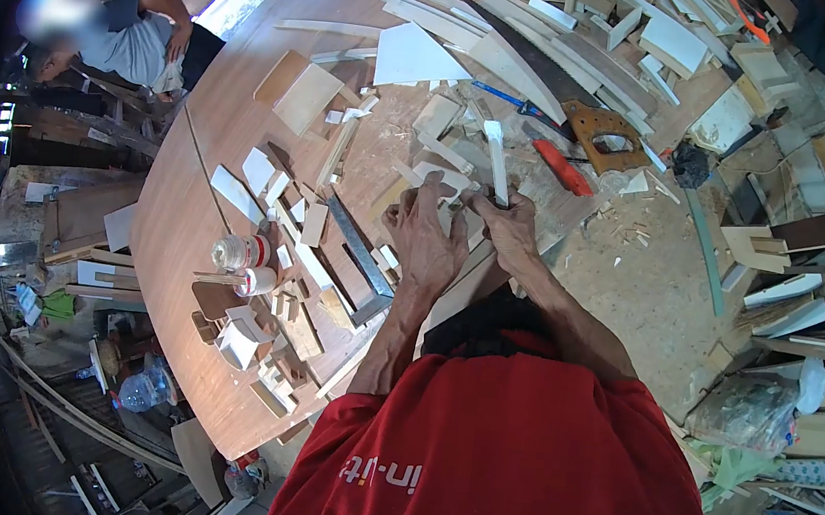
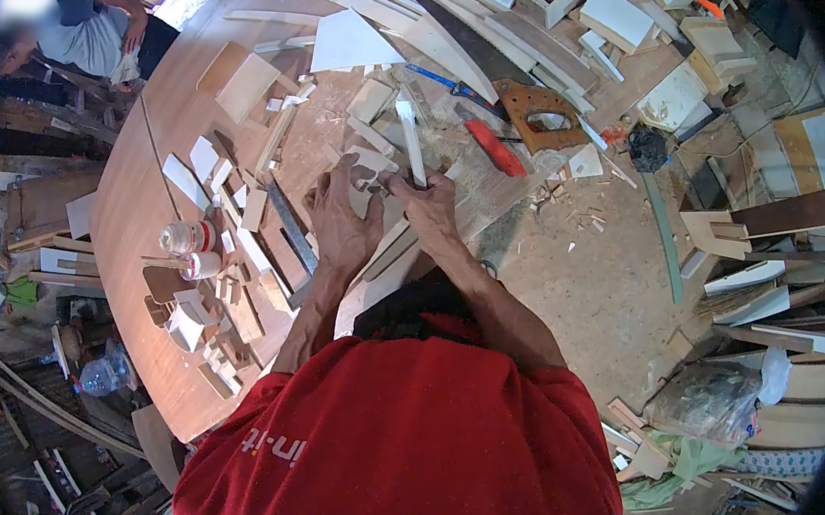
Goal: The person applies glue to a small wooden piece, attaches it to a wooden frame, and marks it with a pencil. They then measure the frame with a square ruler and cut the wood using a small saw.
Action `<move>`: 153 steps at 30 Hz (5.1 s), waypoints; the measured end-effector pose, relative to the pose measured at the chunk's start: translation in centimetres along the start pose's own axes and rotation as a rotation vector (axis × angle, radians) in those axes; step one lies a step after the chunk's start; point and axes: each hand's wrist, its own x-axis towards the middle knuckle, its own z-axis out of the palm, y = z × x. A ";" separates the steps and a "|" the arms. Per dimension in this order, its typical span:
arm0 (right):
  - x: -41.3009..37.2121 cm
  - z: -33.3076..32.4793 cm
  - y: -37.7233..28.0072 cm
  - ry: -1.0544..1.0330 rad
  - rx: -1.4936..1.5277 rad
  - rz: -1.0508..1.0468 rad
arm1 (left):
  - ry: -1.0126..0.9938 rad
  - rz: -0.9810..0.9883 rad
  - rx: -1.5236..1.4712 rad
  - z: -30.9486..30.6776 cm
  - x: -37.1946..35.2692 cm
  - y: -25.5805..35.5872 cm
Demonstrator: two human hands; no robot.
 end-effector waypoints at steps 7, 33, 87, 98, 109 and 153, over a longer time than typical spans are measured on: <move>-0.3 0.8 -0.8 -0.049 0.009 -0.039 | -0.004 -0.019 -0.010 0.0 1.0 -0.4; 3.0 -4.3 1.9 0.146 0.113 -0.015 | -0.513 -0.489 -0.503 3.0 13.9 -19.7; 3.2 -1.3 3.9 0.048 0.032 0.191 | -0.597 -0.657 -0.550 3.4 12.9 -18.2; 6.3 -1.5 3.2 0.077 0.002 0.111 | -0.489 -0.589 -0.760 2.7 10.3 -18.5; 8.6 -1.8 2.6 0.021 -0.232 0.117 | -0.288 -0.500 -0.595 3.2 9.5 -17.4; 1.9 -2.1 3.8 -0.111 0.044 0.172 | -0.331 -0.598 -1.296 2.4 0.3 -16.9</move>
